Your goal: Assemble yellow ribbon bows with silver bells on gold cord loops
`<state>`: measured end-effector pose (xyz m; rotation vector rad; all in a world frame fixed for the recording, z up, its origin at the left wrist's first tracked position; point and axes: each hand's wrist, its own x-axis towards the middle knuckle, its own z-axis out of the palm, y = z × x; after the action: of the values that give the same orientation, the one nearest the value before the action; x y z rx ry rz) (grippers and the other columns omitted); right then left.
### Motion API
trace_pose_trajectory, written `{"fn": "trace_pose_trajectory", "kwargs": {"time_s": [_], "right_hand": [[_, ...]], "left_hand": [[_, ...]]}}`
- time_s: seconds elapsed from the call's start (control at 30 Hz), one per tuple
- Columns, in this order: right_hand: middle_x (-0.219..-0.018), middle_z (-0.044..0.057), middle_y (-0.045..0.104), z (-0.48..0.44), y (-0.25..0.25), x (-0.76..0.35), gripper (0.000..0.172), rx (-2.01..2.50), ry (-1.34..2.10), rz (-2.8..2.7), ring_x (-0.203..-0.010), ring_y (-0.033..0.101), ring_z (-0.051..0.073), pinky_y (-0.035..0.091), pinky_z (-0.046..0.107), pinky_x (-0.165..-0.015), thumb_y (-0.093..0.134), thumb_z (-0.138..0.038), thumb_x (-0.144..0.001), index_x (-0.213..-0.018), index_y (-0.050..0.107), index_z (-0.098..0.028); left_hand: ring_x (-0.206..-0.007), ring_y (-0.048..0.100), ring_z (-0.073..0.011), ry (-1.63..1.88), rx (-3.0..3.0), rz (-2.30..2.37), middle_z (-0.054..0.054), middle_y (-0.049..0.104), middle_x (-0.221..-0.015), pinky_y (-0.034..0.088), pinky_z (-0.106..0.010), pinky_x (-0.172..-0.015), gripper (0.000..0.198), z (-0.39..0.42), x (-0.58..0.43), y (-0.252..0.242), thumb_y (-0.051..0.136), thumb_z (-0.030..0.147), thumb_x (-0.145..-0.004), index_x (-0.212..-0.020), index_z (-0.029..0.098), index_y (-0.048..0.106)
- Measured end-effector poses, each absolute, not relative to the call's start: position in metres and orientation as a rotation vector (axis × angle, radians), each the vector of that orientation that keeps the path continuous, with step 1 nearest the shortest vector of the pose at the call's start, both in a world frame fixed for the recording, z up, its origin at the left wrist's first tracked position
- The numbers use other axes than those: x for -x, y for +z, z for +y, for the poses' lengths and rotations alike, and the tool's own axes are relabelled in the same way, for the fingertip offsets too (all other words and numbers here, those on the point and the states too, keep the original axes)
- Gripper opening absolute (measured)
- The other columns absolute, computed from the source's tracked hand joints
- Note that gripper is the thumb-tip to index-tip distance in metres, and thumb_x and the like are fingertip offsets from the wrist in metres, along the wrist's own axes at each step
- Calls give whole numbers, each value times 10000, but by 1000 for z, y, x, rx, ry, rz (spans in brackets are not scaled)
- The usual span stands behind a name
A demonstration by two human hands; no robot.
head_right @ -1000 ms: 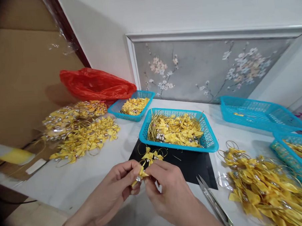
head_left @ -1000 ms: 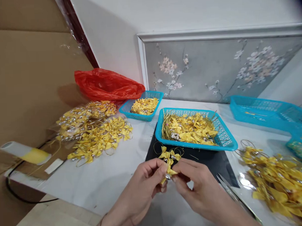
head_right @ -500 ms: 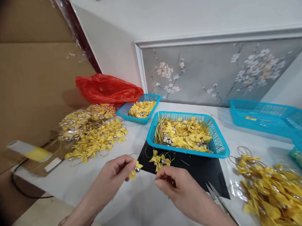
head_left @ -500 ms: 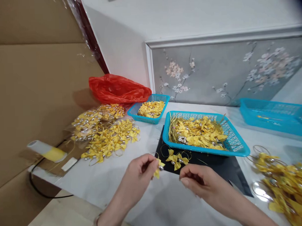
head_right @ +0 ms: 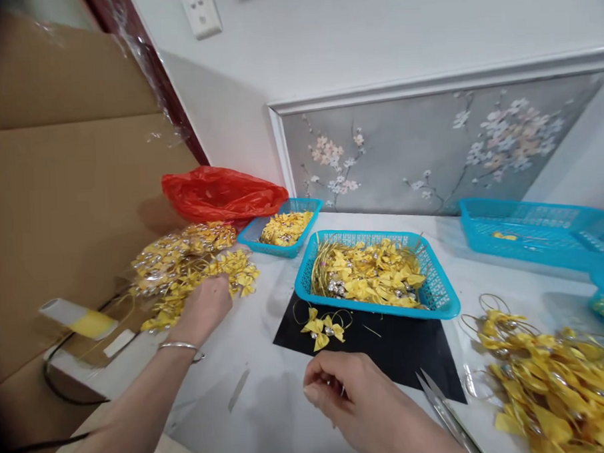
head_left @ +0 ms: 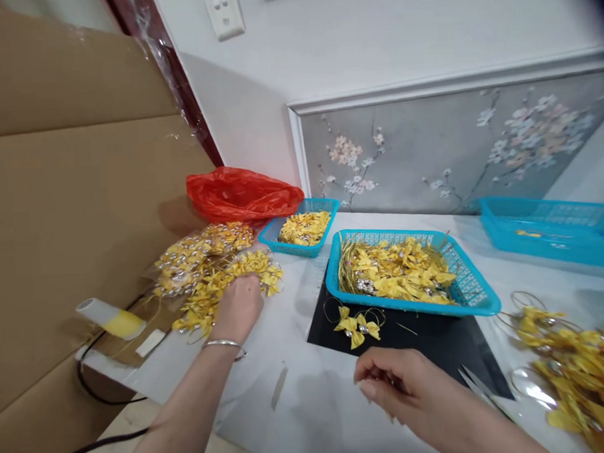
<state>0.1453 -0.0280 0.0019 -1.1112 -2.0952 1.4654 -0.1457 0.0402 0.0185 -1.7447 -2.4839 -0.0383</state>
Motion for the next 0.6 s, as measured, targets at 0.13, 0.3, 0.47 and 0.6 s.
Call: {"fn": "trace_pose_trajectory", "kwargs": {"time_s": [0.13, 0.3, 0.47, 0.6], "right_hand": [[-654, -35, 572, -26, 9, -147, 123, 1102, 1426, -2096, -606, 506, 98, 361, 177, -538, 527, -195, -866, -820, 641, -196], [-680, -34, 596, -22, 4, -148, 113, 1082, 1435, -2057, -611, 538, 95, 371, 176, -542, 538, -230, -868, -853, 646, -204], [-700, -21, 611, -18, 1, -151, 141, 1052, 1516, -1993, -611, 555, 95, 402, 176, -551, 508, -202, -878, -877, 649, -196], [-742, -2, 645, -7, 16, -169, 182, 1137, 1364, -2006, -634, 568, 109, 406, 190, -549, 480, -231, -908, -862, 651, -192]], "left_hand": [[-989, 648, -238, 106, 1757, -2483, -93, 635, -1190, 553, -444, -822, 296, 61, 139, 7, 588, 285, -923, -1191, 160, 589], [-959, 657, -232, 141, 1744, -2485, -94, 648, -1157, 560, -428, -798, 285, 82, 139, 7, 588, 292, -923, -1172, 152, 597], [-854, 694, -224, 24, 1767, -2456, -81, 714, -968, 552, -400, -762, 245, 77, 140, 19, 522, 303, -951, -1099, 135, 624], [-859, 723, -323, -151, 1820, -2419, -162, 752, -841, 516, -390, -754, 338, 55, 138, 39, 369, 195, -930, -1146, 82, 603]]}}
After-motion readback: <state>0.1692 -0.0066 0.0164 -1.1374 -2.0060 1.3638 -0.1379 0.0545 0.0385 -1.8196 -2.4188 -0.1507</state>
